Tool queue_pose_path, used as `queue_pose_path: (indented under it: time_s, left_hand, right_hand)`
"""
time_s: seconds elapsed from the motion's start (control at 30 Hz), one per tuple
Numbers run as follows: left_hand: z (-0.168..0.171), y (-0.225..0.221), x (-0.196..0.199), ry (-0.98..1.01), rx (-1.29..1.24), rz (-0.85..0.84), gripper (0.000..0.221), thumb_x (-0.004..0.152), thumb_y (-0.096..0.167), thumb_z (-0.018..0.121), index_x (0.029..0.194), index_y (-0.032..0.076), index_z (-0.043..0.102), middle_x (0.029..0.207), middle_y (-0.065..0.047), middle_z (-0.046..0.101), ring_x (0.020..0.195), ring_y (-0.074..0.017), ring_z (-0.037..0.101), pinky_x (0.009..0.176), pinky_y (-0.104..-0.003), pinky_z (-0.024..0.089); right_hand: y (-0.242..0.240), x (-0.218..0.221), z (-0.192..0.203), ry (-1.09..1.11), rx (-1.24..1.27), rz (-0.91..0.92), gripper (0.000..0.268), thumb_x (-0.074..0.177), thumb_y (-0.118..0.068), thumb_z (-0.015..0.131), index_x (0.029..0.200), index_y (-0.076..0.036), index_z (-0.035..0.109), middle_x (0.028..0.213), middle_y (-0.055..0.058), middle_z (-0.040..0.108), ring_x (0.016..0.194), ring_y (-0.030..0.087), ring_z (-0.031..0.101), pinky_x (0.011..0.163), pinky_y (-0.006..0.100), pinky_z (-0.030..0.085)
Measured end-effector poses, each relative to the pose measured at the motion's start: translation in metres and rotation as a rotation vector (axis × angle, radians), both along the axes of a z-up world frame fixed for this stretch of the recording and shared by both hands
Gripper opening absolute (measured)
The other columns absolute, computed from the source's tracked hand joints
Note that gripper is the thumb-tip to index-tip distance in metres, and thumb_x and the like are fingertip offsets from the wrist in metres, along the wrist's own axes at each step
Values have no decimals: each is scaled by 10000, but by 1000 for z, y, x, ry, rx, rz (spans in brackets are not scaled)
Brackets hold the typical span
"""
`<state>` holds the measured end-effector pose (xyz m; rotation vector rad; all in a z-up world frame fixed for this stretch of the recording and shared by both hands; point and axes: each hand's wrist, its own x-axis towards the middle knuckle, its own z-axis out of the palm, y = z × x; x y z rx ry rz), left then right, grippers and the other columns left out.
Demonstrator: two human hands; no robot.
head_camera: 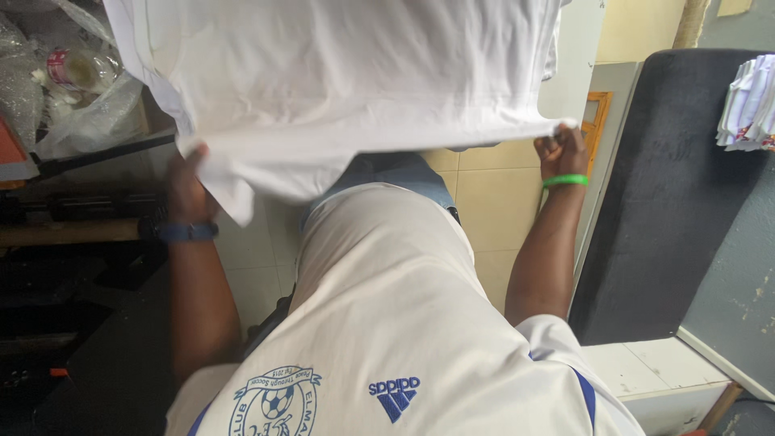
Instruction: The person folds white shirts on a table. The person picks up a shirt from a stack, spreads it flat on the surface, folds in the sleeves and sides, and places the folded garment onto a growing stack.
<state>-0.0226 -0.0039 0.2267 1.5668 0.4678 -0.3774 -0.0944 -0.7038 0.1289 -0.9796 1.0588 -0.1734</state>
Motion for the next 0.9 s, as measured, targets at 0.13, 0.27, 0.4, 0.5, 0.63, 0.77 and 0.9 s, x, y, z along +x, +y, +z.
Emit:
queue_pose_path:
  time_s: [0.13,0.27,0.4,0.5,0.63,0.77,0.9]
  left_hand:
    - [-3,-37,106,7,-291,321,275,891,277,811,1075,104,702,1044,-110,716,1029,-284,707,920,-457,549]
    - [-102,-28,165,-82,-277,228,472,801,585,792,1156,291,690,1182,-8,666,1172,-285,687,946,-478,577]
    - [-64,-48,142,-384,518,-33,274,906,200,640,1161,107,674,1151,-66,692,1054,-227,656,822,-371,574]
    - [-90,-26,100,-606,665,175,272,866,-12,743,1119,73,692,1115,-108,704,924,-266,705,752,-352,612]
    - [-104,0,63,-318,868,171,313,858,240,798,1131,117,706,1136,-94,637,866,-222,641,682,-375,548]
    - [-115,18,53,-168,670,180,319,865,189,874,1120,200,681,1058,-14,696,876,-165,672,768,-320,566]
    - [-130,32,40,-32,306,341,208,885,188,838,1009,214,673,881,13,679,715,-77,598,649,-226,522]
  right_hand:
    - [33,98,68,65,-47,18,197,839,-188,761,939,-87,625,826,95,662,777,289,755,725,369,727]
    - [41,173,67,132,-172,244,245,895,-293,687,986,-93,578,1008,141,741,866,270,777,795,370,722]
    - [25,178,38,94,-395,567,411,861,-451,725,1149,-175,626,1152,45,697,962,203,755,750,298,699]
    - [13,153,21,99,-717,593,232,922,-309,657,1106,-167,675,1093,20,725,853,136,720,609,229,632]
    - [-4,132,-11,227,-948,598,277,869,-384,731,1060,-185,707,1043,-10,721,987,134,676,838,325,561]
    - [-9,137,-16,350,-828,634,299,833,-452,740,1048,-246,717,1034,-37,756,983,123,692,874,305,543]
    - [-5,138,-13,446,-772,782,440,742,-570,733,1051,-265,664,1013,-25,755,945,117,690,866,311,501]
